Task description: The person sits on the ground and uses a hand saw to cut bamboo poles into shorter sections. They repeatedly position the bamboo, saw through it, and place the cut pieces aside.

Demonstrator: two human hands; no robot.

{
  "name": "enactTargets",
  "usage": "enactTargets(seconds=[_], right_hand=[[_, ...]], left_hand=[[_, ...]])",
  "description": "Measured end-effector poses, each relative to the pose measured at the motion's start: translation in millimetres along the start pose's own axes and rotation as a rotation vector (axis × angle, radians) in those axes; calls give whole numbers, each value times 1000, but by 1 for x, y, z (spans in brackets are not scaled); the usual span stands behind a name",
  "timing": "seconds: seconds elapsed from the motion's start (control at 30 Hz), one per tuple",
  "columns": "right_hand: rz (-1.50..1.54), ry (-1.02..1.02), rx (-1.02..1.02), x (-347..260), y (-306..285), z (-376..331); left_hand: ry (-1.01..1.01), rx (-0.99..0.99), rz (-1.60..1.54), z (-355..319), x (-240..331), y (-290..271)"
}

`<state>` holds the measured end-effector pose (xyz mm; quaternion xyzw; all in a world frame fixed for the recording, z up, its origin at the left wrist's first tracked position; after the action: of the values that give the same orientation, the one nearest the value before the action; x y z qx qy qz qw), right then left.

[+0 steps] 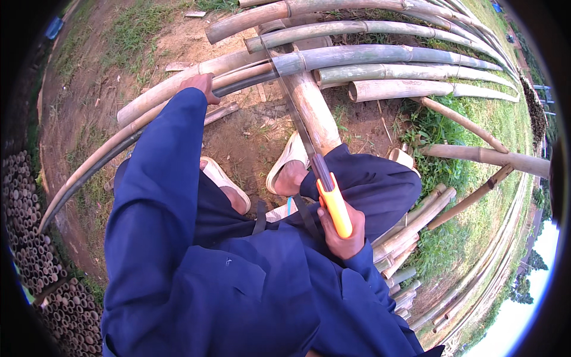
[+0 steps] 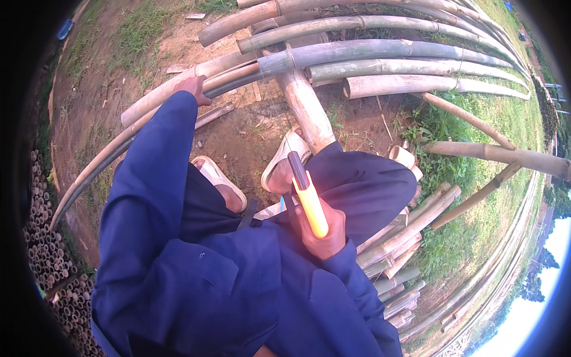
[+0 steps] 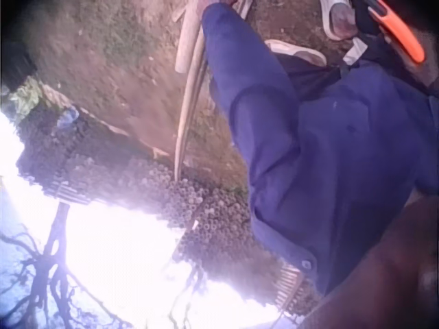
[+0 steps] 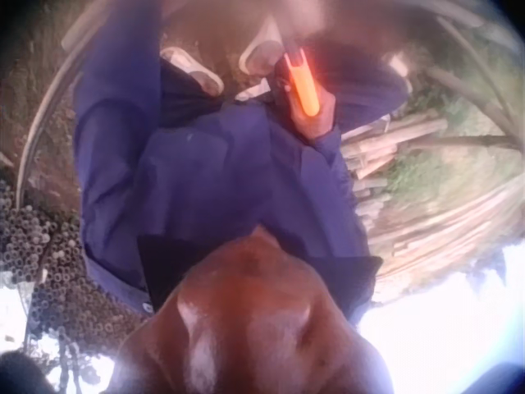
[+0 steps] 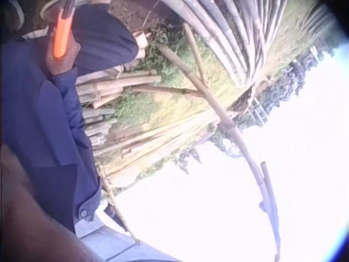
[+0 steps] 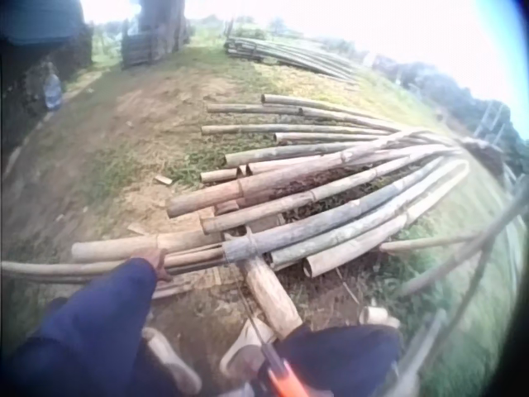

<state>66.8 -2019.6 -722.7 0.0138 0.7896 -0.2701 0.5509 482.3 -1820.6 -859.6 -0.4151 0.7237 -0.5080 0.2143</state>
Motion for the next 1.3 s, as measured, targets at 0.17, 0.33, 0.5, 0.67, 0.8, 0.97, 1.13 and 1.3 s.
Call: enactTargets(seconds=[0.17,0.33,0.5,0.67,0.8,0.97,1.13,1.3], right_hand=[[5,91,-52,3,-4,-12],[35,94,-20,5,-1,0],[52,-109,1,9,15,34],[102,13,-50,14,9,36],[114,36,-52,13,13,33],[169,18,-54,8,10,35],[100,-108,20,17,4,41],[63,-106,44,23,4,40]], left_hand=[[-23,-33,-26,-13,-4,-1],[-25,-45,-33,-4,3,-4],[-24,68,-222,2,-17,9],[15,185,-427,3,-42,5],[-68,531,-597,1,-99,17],[66,916,-317,2,-112,23],[60,912,-404,33,-128,23],[168,961,-345,33,-118,-25]])
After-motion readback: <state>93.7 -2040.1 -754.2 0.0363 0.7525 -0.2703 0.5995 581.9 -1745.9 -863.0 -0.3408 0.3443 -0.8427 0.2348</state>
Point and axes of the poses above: each hand's wrist, its own z-axis towards the middle knuckle, its own y-axis out of the palm, x = y × z, the point moved 3 cm from there along z, towards the middle knuckle, and after that the axes turned 8 degrees about y, right-handed, at the moved point
